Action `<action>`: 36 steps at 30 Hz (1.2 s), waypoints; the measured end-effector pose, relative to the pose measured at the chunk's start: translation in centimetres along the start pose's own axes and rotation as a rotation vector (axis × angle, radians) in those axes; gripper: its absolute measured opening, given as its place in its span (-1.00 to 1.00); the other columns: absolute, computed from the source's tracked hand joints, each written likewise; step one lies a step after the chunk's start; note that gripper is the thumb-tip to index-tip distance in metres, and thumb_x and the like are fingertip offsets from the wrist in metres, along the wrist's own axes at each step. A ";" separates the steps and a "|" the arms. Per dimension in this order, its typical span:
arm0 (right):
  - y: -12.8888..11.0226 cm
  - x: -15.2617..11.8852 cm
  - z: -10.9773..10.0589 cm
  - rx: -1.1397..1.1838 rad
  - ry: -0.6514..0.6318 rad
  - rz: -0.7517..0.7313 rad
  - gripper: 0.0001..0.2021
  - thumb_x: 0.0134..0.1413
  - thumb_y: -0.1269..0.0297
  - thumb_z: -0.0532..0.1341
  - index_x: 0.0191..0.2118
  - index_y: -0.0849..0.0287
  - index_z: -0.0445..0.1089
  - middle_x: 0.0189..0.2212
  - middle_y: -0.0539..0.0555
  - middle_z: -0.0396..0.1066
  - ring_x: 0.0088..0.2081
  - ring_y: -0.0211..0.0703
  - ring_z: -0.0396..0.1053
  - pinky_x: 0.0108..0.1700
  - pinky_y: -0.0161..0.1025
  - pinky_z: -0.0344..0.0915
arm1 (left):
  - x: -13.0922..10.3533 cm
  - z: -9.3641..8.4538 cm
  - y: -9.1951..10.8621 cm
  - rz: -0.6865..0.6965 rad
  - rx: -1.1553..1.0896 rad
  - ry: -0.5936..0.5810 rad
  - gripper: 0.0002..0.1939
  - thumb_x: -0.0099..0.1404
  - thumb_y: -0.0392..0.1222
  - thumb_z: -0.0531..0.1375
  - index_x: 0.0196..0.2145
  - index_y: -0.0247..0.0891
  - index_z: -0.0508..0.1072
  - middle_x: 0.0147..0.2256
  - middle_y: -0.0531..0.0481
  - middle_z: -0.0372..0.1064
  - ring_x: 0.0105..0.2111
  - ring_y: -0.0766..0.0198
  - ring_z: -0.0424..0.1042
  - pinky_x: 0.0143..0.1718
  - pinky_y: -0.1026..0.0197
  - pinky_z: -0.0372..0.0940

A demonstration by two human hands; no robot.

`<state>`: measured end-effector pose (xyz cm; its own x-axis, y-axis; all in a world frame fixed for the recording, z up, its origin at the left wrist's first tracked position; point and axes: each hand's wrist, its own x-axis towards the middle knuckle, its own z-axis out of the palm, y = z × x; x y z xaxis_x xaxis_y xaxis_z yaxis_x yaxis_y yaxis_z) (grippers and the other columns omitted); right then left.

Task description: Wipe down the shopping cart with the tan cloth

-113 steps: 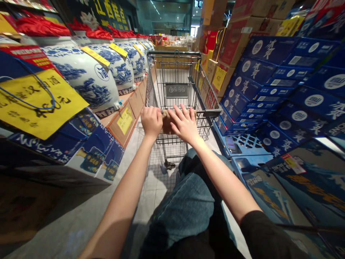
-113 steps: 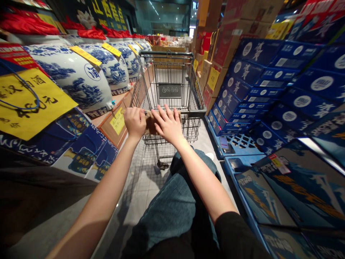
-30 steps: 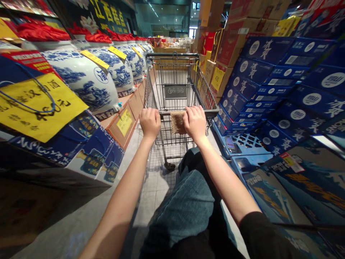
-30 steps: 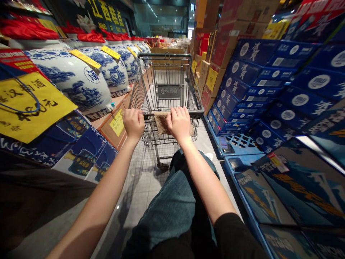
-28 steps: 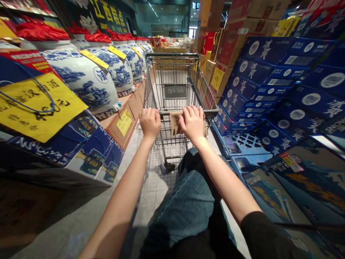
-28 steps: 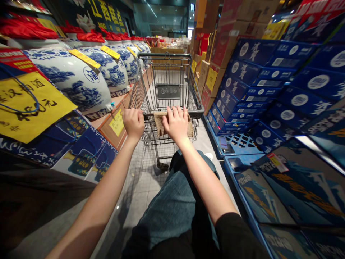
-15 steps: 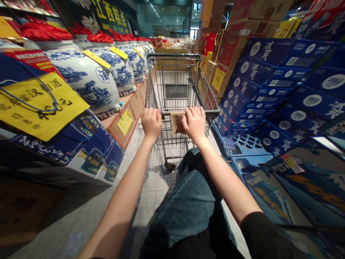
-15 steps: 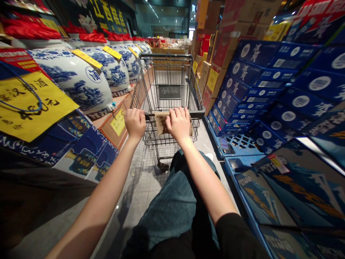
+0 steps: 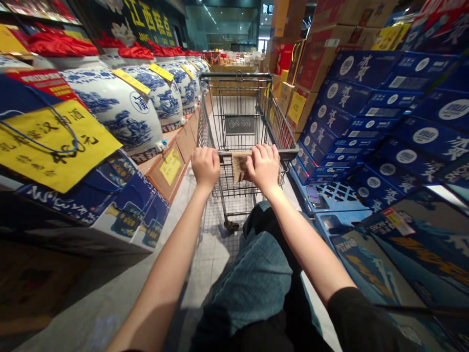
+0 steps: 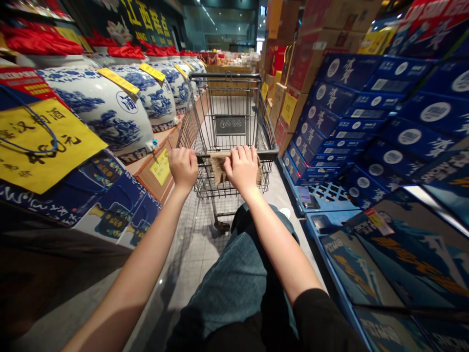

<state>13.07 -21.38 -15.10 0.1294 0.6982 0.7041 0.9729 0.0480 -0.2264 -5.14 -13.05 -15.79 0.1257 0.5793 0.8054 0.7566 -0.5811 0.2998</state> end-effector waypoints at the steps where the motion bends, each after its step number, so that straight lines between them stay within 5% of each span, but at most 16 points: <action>1: -0.3 -0.2 0.0 -0.016 -0.027 -0.028 -0.52 0.40 0.14 0.02 0.24 0.28 0.39 0.27 0.30 0.36 0.36 0.18 0.17 0.48 0.28 -0.17 | 0.0 0.0 0.0 -0.002 0.001 0.000 -0.59 0.53 -0.06 -0.10 -0.34 -0.20 0.43 -0.28 -0.16 0.44 -0.10 -0.03 0.40 0.03 -0.11 0.23; 6: -1.7 -1.1 -0.2 -0.018 -0.152 -0.282 -0.44 0.41 0.08 0.03 0.44 0.01 0.14 0.47 0.12 0.06 0.48 0.18 -0.05 0.48 0.37 -0.30 | 0.0 -0.3 0.0 -0.005 0.034 -0.033 -0.57 0.53 -0.09 -0.13 -0.31 -0.23 0.45 -0.26 -0.21 0.46 -0.09 -0.06 0.39 0.03 -0.13 0.23; 14: 0.0 0.0 -0.1 0.007 -0.039 0.010 -0.50 0.41 0.17 -0.02 0.30 0.27 0.36 0.33 0.27 0.31 0.40 0.16 0.13 0.50 0.28 -0.22 | 0.1 -0.3 -0.1 -0.004 0.002 -0.039 -0.63 0.52 -0.09 -0.08 -0.32 -0.21 0.43 -0.26 -0.18 0.44 -0.08 -0.07 0.39 0.05 -0.13 0.21; 21: -1.4 -1.0 0.2 0.024 -0.121 -0.278 -0.46 0.41 0.11 0.02 0.43 0.01 0.17 0.46 0.11 0.09 0.47 0.17 -0.02 0.49 0.37 -0.31 | 0.0 -0.2 -0.2 -0.008 0.015 -0.023 -0.64 0.53 -0.09 -0.06 -0.32 -0.21 0.43 -0.26 -0.17 0.45 -0.09 -0.04 0.40 0.04 -0.09 0.21; 26: 0.5 0.1 0.1 0.060 0.005 -0.096 -0.53 0.43 0.20 -0.04 0.25 0.23 0.42 0.26 0.22 0.41 0.34 0.09 0.24 0.49 0.21 -0.10 | 0.0 0.0 -0.3 0.031 0.021 -0.016 -0.59 0.53 -0.09 -0.11 -0.33 -0.22 0.44 -0.28 -0.20 0.45 -0.11 -0.07 0.39 0.00 -0.12 0.22; 29: 0.4 0.0 0.0 0.026 0.011 -0.035 -0.52 0.41 0.22 -0.03 0.23 0.32 0.42 0.25 0.29 0.40 0.34 0.12 0.23 0.49 0.22 -0.09 | 0.1 0.0 -0.2 0.024 0.025 -0.006 -0.59 0.53 -0.10 -0.11 -0.33 -0.22 0.44 -0.28 -0.20 0.46 -0.12 -0.07 0.39 -0.01 -0.12 0.22; 36: -1.5 -1.1 0.0 0.014 -0.116 -0.282 -0.47 0.42 0.14 0.01 0.42 0.06 0.19 0.45 0.12 0.12 0.46 0.14 0.03 0.50 0.31 -0.23 | -0.1 -0.2 -0.3 0.024 0.021 0.003 -0.57 0.54 -0.07 -0.13 -0.31 -0.21 0.44 -0.28 -0.19 0.46 -0.12 -0.05 0.38 -0.01 -0.09 0.21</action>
<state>11.46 -22.17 -15.52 -0.1686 0.7330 0.6590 0.9645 0.2605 -0.0429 -5.50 -13.02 -15.84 0.1422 0.5637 0.8136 0.7665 -0.5828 0.2698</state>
